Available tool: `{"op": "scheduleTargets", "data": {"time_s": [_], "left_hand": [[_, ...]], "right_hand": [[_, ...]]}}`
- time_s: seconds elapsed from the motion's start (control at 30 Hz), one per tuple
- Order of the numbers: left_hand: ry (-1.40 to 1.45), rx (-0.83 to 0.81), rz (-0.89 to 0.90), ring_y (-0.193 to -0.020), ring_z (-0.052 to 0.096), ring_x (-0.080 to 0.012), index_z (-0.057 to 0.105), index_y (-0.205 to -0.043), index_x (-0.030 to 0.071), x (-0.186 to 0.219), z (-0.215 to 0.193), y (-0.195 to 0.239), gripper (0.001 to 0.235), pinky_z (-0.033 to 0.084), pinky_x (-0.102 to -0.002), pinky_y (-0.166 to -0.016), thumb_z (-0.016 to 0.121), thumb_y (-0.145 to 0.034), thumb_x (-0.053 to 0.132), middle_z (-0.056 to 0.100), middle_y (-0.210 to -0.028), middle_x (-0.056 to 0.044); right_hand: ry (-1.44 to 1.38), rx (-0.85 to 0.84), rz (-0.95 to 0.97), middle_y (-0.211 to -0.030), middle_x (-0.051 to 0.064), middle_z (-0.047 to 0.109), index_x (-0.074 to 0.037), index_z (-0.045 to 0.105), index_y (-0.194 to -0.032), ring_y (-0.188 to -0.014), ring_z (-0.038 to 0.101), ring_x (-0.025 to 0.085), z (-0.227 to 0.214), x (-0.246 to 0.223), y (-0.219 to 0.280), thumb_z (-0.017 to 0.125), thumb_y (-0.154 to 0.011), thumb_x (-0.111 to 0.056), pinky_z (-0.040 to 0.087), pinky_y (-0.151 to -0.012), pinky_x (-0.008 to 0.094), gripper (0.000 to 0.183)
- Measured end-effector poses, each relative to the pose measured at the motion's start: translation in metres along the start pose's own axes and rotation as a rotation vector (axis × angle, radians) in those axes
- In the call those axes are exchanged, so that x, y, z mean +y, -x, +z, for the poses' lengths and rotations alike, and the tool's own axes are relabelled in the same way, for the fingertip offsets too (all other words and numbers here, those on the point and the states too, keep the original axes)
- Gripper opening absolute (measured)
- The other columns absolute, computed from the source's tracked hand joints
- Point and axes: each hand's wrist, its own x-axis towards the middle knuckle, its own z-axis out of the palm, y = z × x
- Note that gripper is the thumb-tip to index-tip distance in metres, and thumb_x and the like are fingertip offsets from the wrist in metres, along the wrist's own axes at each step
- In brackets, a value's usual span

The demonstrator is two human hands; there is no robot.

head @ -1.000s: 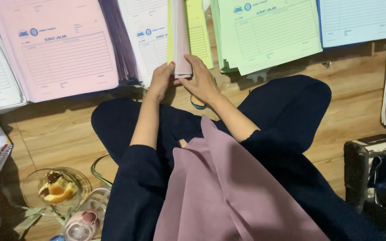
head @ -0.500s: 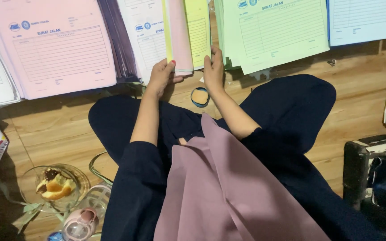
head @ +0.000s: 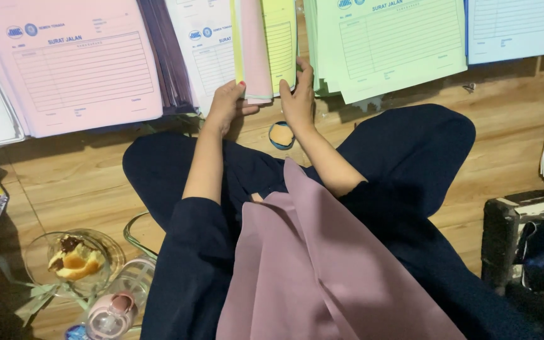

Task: Sorting and organizing different colored paper forms into stacks while sitting on the floor.

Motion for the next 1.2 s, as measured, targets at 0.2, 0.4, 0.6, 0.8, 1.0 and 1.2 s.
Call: {"op": "scheduleTargets", "data": {"time_s": [0.2, 0.4, 0.6, 0.8, 1.0, 1.2], "left_hand": [[0.035, 0.001, -0.021, -0.083, 0.066, -0.0297, 0.048, -0.115, -0.006, 0.003, 0.001, 0.000, 0.036, 0.058, -0.033, -0.071, 0.037, -0.088, 0.016, 0.061, -0.099, -0.023], [0.045, -0.018, -0.007, -0.082, 0.066, -0.0297, 0.046, -0.116, -0.008, -0.001, -0.002, -0.003, 0.037, 0.058, -0.033, -0.072, 0.037, -0.088, 0.016, 0.060, -0.098, -0.024], [0.051, -0.022, -0.012, -0.076, 0.066, -0.0242, 0.048, -0.116, -0.007, 0.002, -0.001, 0.000, 0.037, 0.058, -0.030, -0.070, 0.042, -0.089, 0.018, 0.061, -0.092, -0.020], [0.026, -0.041, -0.008, -0.081, 0.066, -0.0254, 0.051, -0.113, -0.006, 0.002, -0.002, 0.000, 0.037, 0.057, -0.030, -0.072, 0.043, -0.089, 0.021, 0.063, -0.095, -0.019], [0.035, -0.040, -0.009, -0.078, 0.066, -0.0228, 0.053, -0.111, -0.006, 0.003, -0.001, 0.001, 0.032, 0.057, -0.027, -0.069, 0.046, -0.088, 0.015, 0.064, -0.094, -0.017], [0.037, -0.035, -0.005, -0.077, 0.066, -0.0225, 0.052, -0.113, -0.006, 0.004, 0.000, 0.002, 0.033, 0.057, -0.026, -0.068, 0.046, -0.088, 0.014, 0.064, -0.093, -0.018]], "right_hand": [[0.037, 0.011, 0.011, -0.125, 0.015, 0.045, -0.005, 0.030, -0.127, -0.109, 0.054, 0.026, 0.003, 0.009, -0.001, 0.053, -0.082, -0.002, 0.046, -0.078, 0.030, 0.050], [0.020, 0.020, 0.037, -0.104, 0.015, 0.058, -0.005, 0.031, -0.127, -0.064, 0.051, 0.015, 0.000, 0.001, 0.000, 0.047, -0.081, -0.002, 0.044, -0.060, 0.025, 0.048], [0.012, 0.001, 0.053, -0.104, 0.014, 0.059, -0.006, 0.030, -0.127, -0.064, 0.052, 0.014, -0.002, -0.001, -0.001, 0.046, -0.081, -0.002, 0.044, -0.062, 0.025, 0.049], [0.002, 0.003, 0.058, -0.107, 0.017, 0.058, -0.006, 0.029, -0.127, -0.068, 0.055, 0.016, -0.001, -0.002, -0.002, 0.045, -0.084, -0.004, 0.046, -0.063, 0.026, 0.046], [-0.057, -0.006, 0.092, -0.109, 0.021, 0.057, -0.004, 0.030, -0.126, -0.088, 0.061, 0.025, -0.002, -0.006, -0.002, 0.041, -0.090, -0.015, 0.048, -0.075, 0.031, 0.039], [-0.066, 0.002, 0.094, -0.106, 0.020, 0.056, -0.003, 0.032, -0.125, -0.089, 0.059, 0.025, -0.002, -0.009, -0.003, 0.040, -0.091, -0.019, 0.048, -0.076, 0.033, 0.038]]}}
